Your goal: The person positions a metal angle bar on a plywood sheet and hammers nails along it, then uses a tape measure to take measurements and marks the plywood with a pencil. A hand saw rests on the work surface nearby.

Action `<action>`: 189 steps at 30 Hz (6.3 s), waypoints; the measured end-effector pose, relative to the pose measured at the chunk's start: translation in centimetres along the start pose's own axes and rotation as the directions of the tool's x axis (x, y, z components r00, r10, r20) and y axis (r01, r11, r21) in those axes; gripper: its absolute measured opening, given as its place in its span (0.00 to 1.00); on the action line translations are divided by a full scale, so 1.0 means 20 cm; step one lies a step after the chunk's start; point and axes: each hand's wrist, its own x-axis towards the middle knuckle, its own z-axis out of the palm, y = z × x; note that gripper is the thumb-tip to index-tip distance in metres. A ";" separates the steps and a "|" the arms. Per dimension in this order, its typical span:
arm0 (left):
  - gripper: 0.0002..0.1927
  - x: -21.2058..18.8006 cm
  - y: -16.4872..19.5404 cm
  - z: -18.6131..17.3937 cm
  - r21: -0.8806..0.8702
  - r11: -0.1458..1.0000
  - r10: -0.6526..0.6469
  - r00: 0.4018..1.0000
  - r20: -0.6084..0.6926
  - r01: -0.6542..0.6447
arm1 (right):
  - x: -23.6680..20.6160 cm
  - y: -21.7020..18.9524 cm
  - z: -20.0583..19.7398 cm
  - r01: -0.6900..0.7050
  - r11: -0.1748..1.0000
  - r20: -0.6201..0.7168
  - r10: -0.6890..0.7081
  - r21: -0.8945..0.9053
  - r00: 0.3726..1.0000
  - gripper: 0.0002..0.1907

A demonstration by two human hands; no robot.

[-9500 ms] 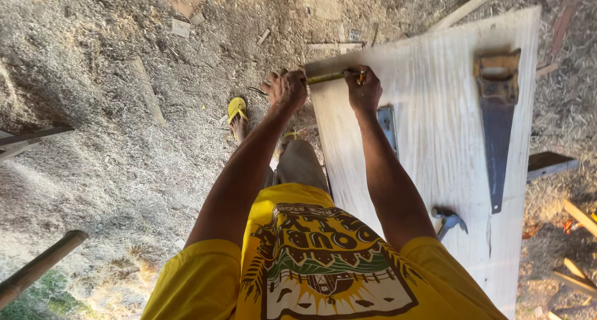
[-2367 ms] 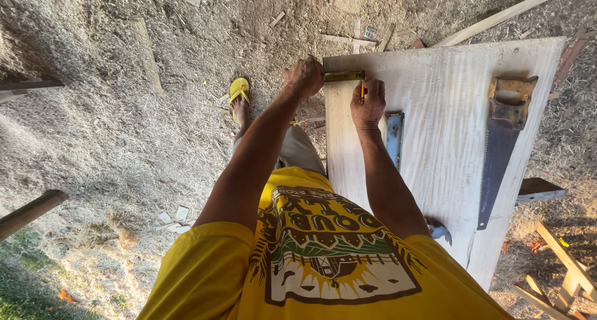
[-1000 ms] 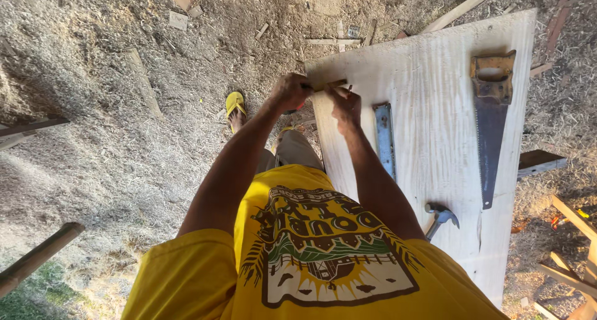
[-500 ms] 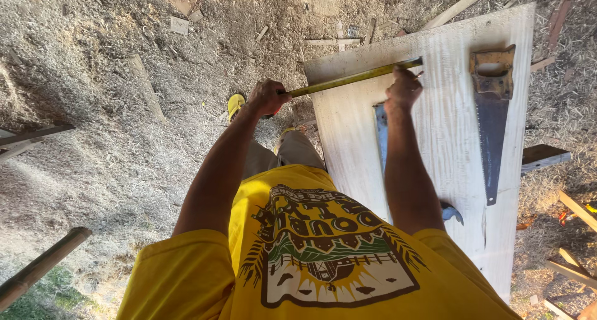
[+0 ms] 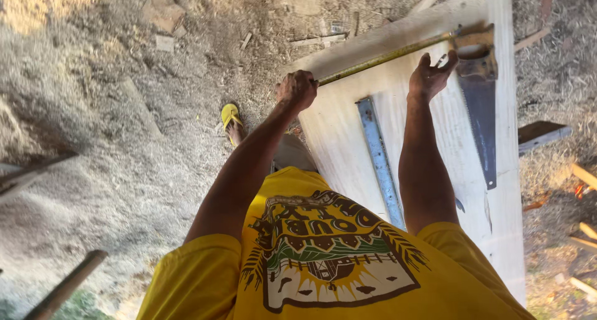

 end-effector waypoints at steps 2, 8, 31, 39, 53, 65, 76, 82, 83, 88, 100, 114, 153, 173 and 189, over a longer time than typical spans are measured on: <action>0.11 0.00 0.06 0.07 0.001 1.000 -0.018 1.000 0.004 0.018 | 0.08 0.04 -0.05 0.190 0.975 -0.004 -0.192 -0.116 0.981 0.37; 0.15 0.01 0.25 0.19 0.112 0.993 0.034 0.999 -0.029 -0.030 | 0.23 0.08 -0.25 -0.026 0.895 0.221 0.138 -0.445 0.965 0.23; 0.13 0.11 0.85 0.33 0.105 0.993 -0.048 0.998 -0.048 0.053 | -0.35 -0.03 -0.26 0.076 0.951 0.206 -0.014 -0.300 0.978 0.23; 0.13 0.10 0.57 0.23 0.072 0.996 -0.040 0.994 -0.104 0.047 | -0.48 -0.12 -0.15 0.148 0.986 0.239 -0.124 -0.083 0.963 0.14; 0.11 -0.06 -0.27 -0.08 -0.038 0.998 -0.051 0.988 -0.146 0.046 | -0.88 -0.34 0.25 0.175 0.972 0.663 -0.235 0.156 0.711 0.21; 0.13 -0.12 -0.45 -0.13 -0.070 0.996 -0.061 0.995 -0.082 0.055 | -0.97 -0.46 0.28 0.073 0.990 0.769 -0.137 0.117 0.625 0.25; 0.14 -0.14 -0.42 -0.13 -0.058 0.997 -0.060 0.997 -0.047 0.057 | -1.07 -0.43 0.28 0.385 0.887 0.714 -0.440 0.254 0.545 0.09; 0.13 -0.12 -0.41 -0.10 -0.079 0.994 -0.083 0.996 -0.038 0.080 | -1.07 -0.41 0.29 0.395 0.867 0.700 -0.485 0.305 0.524 0.08; 0.13 -0.12 -0.41 -0.10 -0.077 0.994 -0.080 0.996 -0.044 0.076 | -1.07 -0.41 0.29 0.390 0.870 0.701 -0.479 0.301 0.529 0.08; 0.14 -0.13 -0.41 -0.09 -0.065 0.995 -0.073 0.996 -0.053 0.069 | -1.08 -0.43 0.28 0.365 0.875 0.693 -0.477 0.318 0.540 0.08; 0.15 -0.14 -0.39 -0.11 -0.043 0.996 -0.079 0.994 -0.073 0.076 | -1.09 -0.46 0.28 0.394 0.869 0.741 -0.472 0.300 0.477 0.09; 0.14 -0.11 -0.40 -0.08 -0.048 0.994 -0.097 0.995 0.010 0.098 | -0.92 -0.34 0.41 0.479 0.813 0.805 -0.508 0.330 0.307 0.08; 0.10 -0.02 -0.38 -0.14 -0.033 0.996 -0.092 0.988 -0.121 0.088 | -1.11 -0.39 0.24 0.406 0.795 0.797 -0.563 0.451 0.219 0.08; 0.10 0.00 -0.39 -0.13 -0.047 0.993 -0.106 0.994 -0.024 0.105 | -0.91 -0.39 0.42 0.420 0.839 0.748 -0.517 0.345 0.417 0.05; 0.12 0.00 -0.39 -0.12 -0.030 0.994 -0.108 0.994 -0.028 0.107 | -0.89 -0.37 0.47 0.389 0.852 0.813 -0.483 0.350 0.325 0.07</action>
